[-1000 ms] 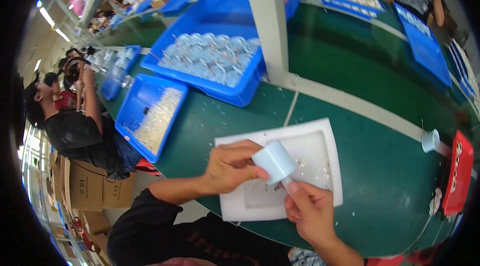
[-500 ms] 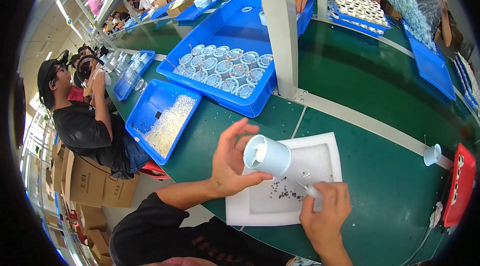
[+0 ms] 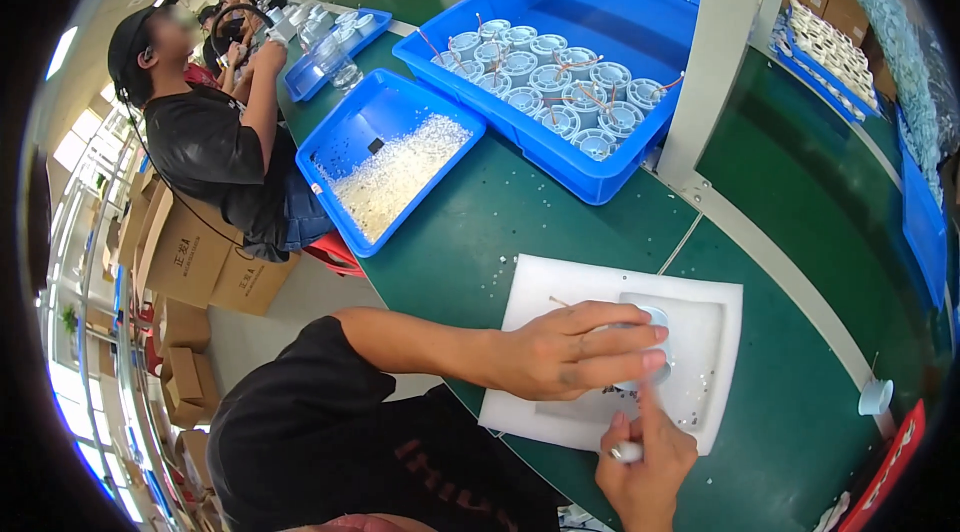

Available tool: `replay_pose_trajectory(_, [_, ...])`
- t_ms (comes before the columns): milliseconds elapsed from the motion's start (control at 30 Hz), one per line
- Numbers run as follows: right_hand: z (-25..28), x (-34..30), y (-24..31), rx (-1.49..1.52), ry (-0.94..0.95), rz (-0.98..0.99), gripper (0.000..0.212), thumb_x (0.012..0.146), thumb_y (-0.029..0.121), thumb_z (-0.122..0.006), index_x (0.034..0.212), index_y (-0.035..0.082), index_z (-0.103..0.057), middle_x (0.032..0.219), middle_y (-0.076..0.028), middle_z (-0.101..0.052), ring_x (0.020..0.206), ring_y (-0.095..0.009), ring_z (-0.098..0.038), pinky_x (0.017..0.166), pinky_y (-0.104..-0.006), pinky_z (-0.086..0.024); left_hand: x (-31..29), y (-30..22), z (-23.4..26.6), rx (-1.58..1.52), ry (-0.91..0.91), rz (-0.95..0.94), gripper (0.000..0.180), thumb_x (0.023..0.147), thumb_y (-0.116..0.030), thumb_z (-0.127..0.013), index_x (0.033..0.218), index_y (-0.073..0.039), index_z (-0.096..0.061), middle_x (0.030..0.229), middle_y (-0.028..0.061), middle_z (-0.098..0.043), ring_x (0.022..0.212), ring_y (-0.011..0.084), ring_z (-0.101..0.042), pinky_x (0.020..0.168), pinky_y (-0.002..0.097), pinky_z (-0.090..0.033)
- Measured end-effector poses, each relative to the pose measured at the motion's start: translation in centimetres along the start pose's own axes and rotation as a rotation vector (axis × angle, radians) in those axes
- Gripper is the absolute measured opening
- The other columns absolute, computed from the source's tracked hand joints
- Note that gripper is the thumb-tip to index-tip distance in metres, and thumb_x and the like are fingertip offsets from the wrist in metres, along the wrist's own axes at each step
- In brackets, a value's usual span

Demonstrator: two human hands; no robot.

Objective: The person assembles small metal rings into light blue plastic housings by hand, picking up each ring and inserting it into a housing.

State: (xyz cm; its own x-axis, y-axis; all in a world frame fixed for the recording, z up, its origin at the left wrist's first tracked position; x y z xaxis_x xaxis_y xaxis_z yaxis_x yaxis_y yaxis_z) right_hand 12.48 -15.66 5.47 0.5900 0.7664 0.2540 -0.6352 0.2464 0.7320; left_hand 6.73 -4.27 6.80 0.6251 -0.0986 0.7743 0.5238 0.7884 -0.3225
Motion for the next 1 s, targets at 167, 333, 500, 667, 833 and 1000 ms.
replay_pose_trajectory(167, [-0.4,-0.5,-0.3,-0.035,0.024,0.129,0.048,0.071,-0.005,-0.062,0.118,-0.008,-0.055,0.055,-0.008,-0.054,0.045,-0.023,-0.055,0.048,-0.0289,-0.045,-0.2,0.0,-0.1,0.035,-0.003,0.013,0.058,0.07,0.001,-0.067,0.124,-0.003,-0.047,0.123,0.0188,-0.056,0.106,0.0341,-0.055,0.086,0.0388,-0.05])
replay_pose_trajectory(333, [0.2,-0.2,0.3,-0.137,-0.066,0.17,0.053,0.07,-0.005,-0.063,0.122,-0.006,-0.054,0.055,-0.006,-0.055,0.044,-0.017,-0.055,0.048,-0.027,-0.045,-0.5,-0.7,0.8,-0.037,0.019,-0.004,0.061,0.068,0.004,-0.065,0.126,0.0,-0.045,0.122,0.02,-0.057,0.104,0.0351,-0.056,0.087,0.0391,-0.05])
replay_pose_trajectory(500, [-0.7,0.2,-0.6,0.105,0.082,0.033,0.054,0.069,-0.003,-0.068,0.123,-0.001,-0.057,0.057,-0.007,-0.057,0.046,-0.019,-0.057,0.052,-0.0261,-0.047,-0.5,0.8,-0.1,0.023,0.061,0.029,0.067,0.062,0.008,-0.064,0.126,0.003,-0.045,0.121,0.0199,-0.057,0.104,0.0355,-0.056,0.091,0.0402,-0.047])
replay_pose_trajectory(667, [-0.2,0.6,0.6,-0.001,0.0,0.137,0.055,0.072,0.001,-0.069,0.125,0.003,-0.056,0.063,-0.01,-0.062,0.05,-0.022,-0.06,0.053,-0.0303,-0.05,0.2,0.1,0.8,0.035,-0.07,-0.068,0.078,0.057,0.013,-0.063,0.131,0.005,-0.039,0.117,0.0208,-0.059,0.101,0.0352,-0.059,0.088,0.042,-0.048])
replay_pose_trajectory(833, [0.1,0.2,0.1,0.23,-0.024,0.122,0.054,0.071,0.004,-0.071,0.124,0.004,-0.057,0.067,-0.01,-0.064,0.052,-0.022,-0.061,0.051,-0.0311,-0.049,0.5,0.1,-0.2,0.064,-0.003,-0.044,0.09,0.053,0.015,-0.068,0.135,0.001,-0.034,0.116,0.0204,-0.06,0.097,0.0359,-0.058,0.085,0.0395,-0.047])
replay_pose_trajectory(1000, [0.5,-0.7,0.4,-0.077,-0.092,0.148,0.062,0.071,0.006,-0.073,0.129,0.003,-0.051,0.065,-0.009,-0.064,0.052,-0.023,-0.062,0.05,-0.0306,-0.048,0.2,-0.1,-0.3,0.088,0.046,-0.017,0.096,0.051,0.014,-0.073,0.136,0.001,-0.032,0.115,0.0215,-0.06,0.099,0.036,-0.056,0.085,0.0388,-0.047])
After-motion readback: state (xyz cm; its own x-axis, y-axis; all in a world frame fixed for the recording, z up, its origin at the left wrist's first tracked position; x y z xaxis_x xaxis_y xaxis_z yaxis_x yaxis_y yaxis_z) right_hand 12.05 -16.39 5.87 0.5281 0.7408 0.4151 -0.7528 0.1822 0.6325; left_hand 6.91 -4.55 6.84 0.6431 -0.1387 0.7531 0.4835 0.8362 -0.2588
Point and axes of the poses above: each hand's wrist, its own x-axis towards the middle knuckle, its own z-axis out of the back of the hand, y = z × x, the point moved 8 cm from there along x, towards the middle knuckle
